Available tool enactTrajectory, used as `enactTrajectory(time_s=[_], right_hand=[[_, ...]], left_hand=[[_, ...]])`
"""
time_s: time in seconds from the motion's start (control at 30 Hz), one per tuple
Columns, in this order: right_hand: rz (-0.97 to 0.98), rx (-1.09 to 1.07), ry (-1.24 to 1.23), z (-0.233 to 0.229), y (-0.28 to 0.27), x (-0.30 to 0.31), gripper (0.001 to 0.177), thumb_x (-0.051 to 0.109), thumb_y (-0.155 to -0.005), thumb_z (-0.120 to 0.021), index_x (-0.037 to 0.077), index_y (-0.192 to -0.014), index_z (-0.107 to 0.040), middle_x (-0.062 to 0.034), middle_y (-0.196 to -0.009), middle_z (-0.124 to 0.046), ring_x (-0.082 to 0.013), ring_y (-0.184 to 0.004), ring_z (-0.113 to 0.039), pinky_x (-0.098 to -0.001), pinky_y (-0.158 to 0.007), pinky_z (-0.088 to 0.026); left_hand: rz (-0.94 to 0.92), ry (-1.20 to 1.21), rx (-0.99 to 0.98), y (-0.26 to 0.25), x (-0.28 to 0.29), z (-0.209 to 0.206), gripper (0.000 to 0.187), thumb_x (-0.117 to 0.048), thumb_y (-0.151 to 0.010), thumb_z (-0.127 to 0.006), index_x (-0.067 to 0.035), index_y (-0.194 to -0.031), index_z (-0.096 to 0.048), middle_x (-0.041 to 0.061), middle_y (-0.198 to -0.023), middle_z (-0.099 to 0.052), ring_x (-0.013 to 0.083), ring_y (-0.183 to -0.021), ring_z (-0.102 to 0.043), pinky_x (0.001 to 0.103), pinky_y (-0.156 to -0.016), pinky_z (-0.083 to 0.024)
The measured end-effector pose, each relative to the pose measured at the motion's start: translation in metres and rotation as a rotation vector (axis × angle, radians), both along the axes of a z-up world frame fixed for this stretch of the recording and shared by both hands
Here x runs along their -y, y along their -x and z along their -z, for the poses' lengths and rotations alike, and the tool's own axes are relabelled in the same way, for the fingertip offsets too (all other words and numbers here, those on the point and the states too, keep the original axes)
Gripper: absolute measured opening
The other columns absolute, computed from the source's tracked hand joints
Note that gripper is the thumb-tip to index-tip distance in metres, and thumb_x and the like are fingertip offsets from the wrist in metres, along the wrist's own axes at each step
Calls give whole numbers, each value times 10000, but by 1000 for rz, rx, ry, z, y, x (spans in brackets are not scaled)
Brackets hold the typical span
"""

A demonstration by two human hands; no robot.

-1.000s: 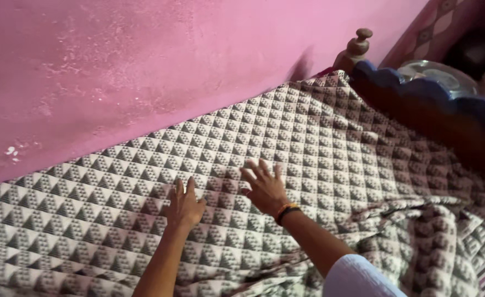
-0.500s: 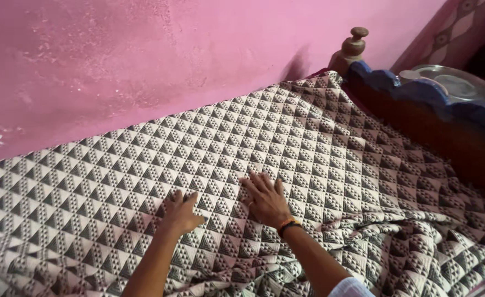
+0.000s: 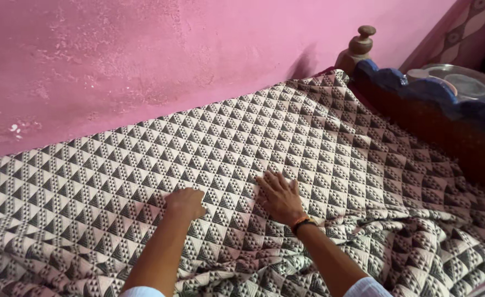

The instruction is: The person folds a patterned bedspread on a bed. They repeatedly lift, align, and smooth the fabric with both hands, working from one side to the other to create a compact folded stack.

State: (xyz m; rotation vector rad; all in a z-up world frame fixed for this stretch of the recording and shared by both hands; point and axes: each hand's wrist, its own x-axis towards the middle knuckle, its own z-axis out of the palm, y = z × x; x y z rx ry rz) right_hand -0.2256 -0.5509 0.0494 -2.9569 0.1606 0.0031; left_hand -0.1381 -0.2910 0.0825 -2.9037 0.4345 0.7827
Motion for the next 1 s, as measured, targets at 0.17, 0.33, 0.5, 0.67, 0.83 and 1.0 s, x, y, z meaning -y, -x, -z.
enactTrajectory(time_s=[0.17,0.33,0.5,0.67,0.83,1.0], right_hand=[[351,-136,-19,-15,4,10,670,549,-1016,-475,241,-1580,-287,-106,-1693,-150,-352,-1548,-171,-722,-1191,-151],[273,55,-1,-17,-14,15,674,557,-995,-447,246,-1576,-308,-107,-1700,-156,-363,-1556,-169,-724,-1174,-157],[270,210,-40,-33,-36,-11,680,593,-1011,-382,233,-1583,-305,-110,-1708,-131,-351,-1553,-166,-721,-1183,-123],[354,202,-27,-41,-50,-44,692,602,-1002,-373,239,-1588,-311,-106,-1699,-150,-347,-1556,-161,-704,-1194,-130],[421,174,-38,-62,-58,-54,648,595,-1026,-367,247,-1572,-335,-107,-1710,-166,-343,-1569,-160,-719,-1194,-130],[437,168,53,-86,-64,-41,642,582,-1027,-393,246,-1572,-341,-121,-1693,-183,-366,-1553,-166,-717,-1190,-139]], left_hand=[[68,2,92,-19,-8,-35,464,-381,-914,-712,-233,-1347,-634,63,-1414,-619,289,-1374,-555,569,-1142,-452],[114,-2,195,-52,-17,-59,414,-321,-959,-655,-247,-1365,-631,52,-1410,-640,266,-1410,-519,636,-1209,-336],[97,179,412,-63,-18,-51,536,-252,-945,-658,-220,-1463,-524,106,-1529,-483,332,-1491,-326,685,-1197,-208],[-50,377,387,-77,-10,-44,601,-365,-929,-701,-199,-1470,-500,109,-1539,-469,319,-1479,-346,643,-1217,-222],[-152,595,405,-78,3,-35,562,-346,-941,-715,-180,-1450,-545,171,-1476,-557,333,-1393,-484,606,-1222,-275],[-82,693,575,-82,4,-35,563,-322,-918,-719,-159,-1428,-546,154,-1432,-590,338,-1409,-467,636,-1211,-239]])
